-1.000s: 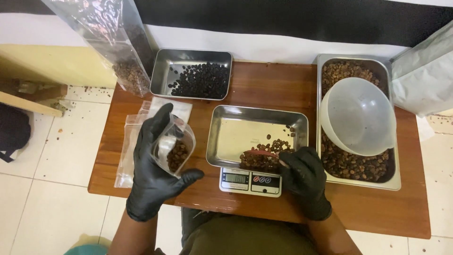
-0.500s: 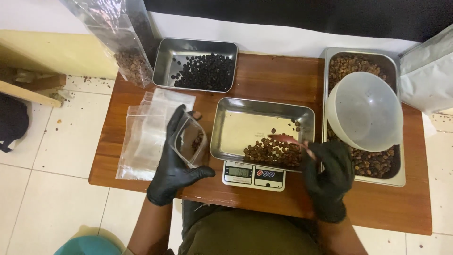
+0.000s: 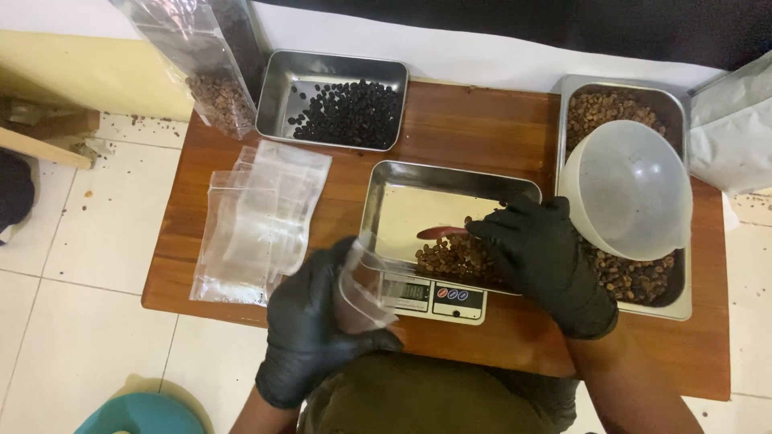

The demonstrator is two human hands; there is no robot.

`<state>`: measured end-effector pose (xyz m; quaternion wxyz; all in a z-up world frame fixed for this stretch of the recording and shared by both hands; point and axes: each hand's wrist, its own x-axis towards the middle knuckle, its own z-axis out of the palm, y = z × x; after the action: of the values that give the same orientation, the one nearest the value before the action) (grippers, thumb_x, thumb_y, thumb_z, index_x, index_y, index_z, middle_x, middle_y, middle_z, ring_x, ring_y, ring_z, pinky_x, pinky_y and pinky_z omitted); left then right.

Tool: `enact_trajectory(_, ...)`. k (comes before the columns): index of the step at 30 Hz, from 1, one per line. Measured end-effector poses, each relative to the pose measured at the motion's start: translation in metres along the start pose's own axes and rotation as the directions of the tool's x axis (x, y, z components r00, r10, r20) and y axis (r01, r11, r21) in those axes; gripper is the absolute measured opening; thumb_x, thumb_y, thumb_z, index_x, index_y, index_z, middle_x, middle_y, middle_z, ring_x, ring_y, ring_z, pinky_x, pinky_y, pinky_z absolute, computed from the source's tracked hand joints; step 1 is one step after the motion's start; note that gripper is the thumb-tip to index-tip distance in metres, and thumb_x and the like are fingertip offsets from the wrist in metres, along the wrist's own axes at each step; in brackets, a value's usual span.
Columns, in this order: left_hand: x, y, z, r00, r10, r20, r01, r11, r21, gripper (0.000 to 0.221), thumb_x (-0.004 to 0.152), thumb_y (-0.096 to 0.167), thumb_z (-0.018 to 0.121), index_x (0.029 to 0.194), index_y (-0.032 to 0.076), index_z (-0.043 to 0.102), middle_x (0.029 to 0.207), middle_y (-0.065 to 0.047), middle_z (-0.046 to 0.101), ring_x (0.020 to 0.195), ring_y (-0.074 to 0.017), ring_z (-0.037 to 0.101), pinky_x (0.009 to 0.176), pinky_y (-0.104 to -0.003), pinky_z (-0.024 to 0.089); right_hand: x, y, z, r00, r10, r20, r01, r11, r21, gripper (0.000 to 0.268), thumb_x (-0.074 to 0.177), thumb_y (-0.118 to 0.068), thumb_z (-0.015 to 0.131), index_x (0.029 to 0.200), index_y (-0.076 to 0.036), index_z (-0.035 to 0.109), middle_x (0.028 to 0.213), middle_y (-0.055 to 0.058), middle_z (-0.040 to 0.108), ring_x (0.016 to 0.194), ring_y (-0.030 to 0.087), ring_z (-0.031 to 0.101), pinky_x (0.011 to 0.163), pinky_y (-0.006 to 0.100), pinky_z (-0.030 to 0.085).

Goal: Measuring and bagging roasted coffee beans using a small spoon and a digital scale for precise weight.

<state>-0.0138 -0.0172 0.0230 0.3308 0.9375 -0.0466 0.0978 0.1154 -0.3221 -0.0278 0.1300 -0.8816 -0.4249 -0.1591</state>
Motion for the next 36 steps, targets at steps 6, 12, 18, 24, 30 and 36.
enact_trajectory(6,-0.009,0.01,0.017,0.993,-0.081,0.084,0.087,0.993,-0.078,0.102,0.05,0.061,0.099,0.132,0.015,0.06,0.115,-0.001,0.079,0.096,-0.0286,0.077,0.073,-0.041,0.062,0.002,-0.005,-0.005,0.995,-0.101,-0.007,0.101,0.995,0.01,0.02,0.086,-0.023,0.074,0.104,-0.019,0.08,0.102,0.001,0.079,0.077,0.026,0.062,0.057,0.045,0.034)
enact_trajectory(12,-0.019,0.001,0.023,0.983,0.109,0.148,-0.105,0.994,-0.035,0.108,0.059,0.07,0.093,0.137,0.007,0.051,0.117,-0.013,0.073,0.092,-0.0347,0.074,0.07,-0.048,0.059,-0.01,-0.003,0.013,0.994,-0.086,0.063,0.075,0.984,0.159,0.023,0.093,-0.025,0.063,0.112,-0.022,0.075,0.111,0.001,0.077,0.094,0.027,0.067,0.073,0.051,0.039)
enact_trajectory(18,-0.018,0.003,0.03,0.987,0.106,0.122,-0.102,0.994,-0.045,0.106,0.062,0.069,0.09,0.141,0.009,0.052,0.12,-0.01,0.074,0.095,-0.0345,0.075,0.072,-0.047,0.059,0.007,-0.003,0.008,0.997,-0.025,0.072,-0.001,0.94,0.34,0.026,0.077,-0.013,0.062,0.096,-0.019,0.079,0.085,-0.002,0.076,0.078,0.023,0.066,0.096,0.048,0.03)
enact_trajectory(24,-0.013,0.008,0.032,0.995,0.022,0.101,-0.02,1.0,-0.022,0.107,0.06,0.074,0.086,0.139,0.009,0.054,0.116,-0.007,0.077,0.1,-0.0314,0.075,0.072,-0.045,0.058,0.017,-0.007,-0.011,0.992,0.12,0.036,-0.124,0.906,0.405,0.016,0.083,-0.01,0.063,0.091,-0.013,0.077,0.072,0.004,0.072,0.066,0.023,0.061,0.089,0.044,0.033)
enact_trajectory(30,-0.009,0.016,0.034,0.995,-0.08,0.063,0.083,0.995,-0.051,0.104,0.058,0.067,0.091,0.139,0.013,0.055,0.108,-0.007,0.077,0.093,-0.0318,0.074,0.072,-0.043,0.059,0.027,-0.034,-0.048,0.995,0.019,-0.098,0.002,0.978,0.208,0.012,0.074,-0.009,0.053,0.075,-0.019,0.059,0.059,-0.001,0.045,0.06,0.023,0.041,0.07,0.042,0.024)
enact_trajectory(36,-0.011,0.017,0.038,0.991,-0.127,0.044,0.13,0.987,-0.095,0.106,0.058,0.064,0.093,0.142,0.012,0.054,0.117,-0.009,0.075,0.1,-0.0317,0.075,0.077,-0.044,0.06,0.023,-0.035,-0.05,0.957,-0.034,-0.289,0.067,0.992,0.107,0.019,0.086,-0.001,0.06,0.095,-0.016,0.068,0.073,-0.001,0.066,0.062,0.023,0.053,0.076,0.046,0.029)
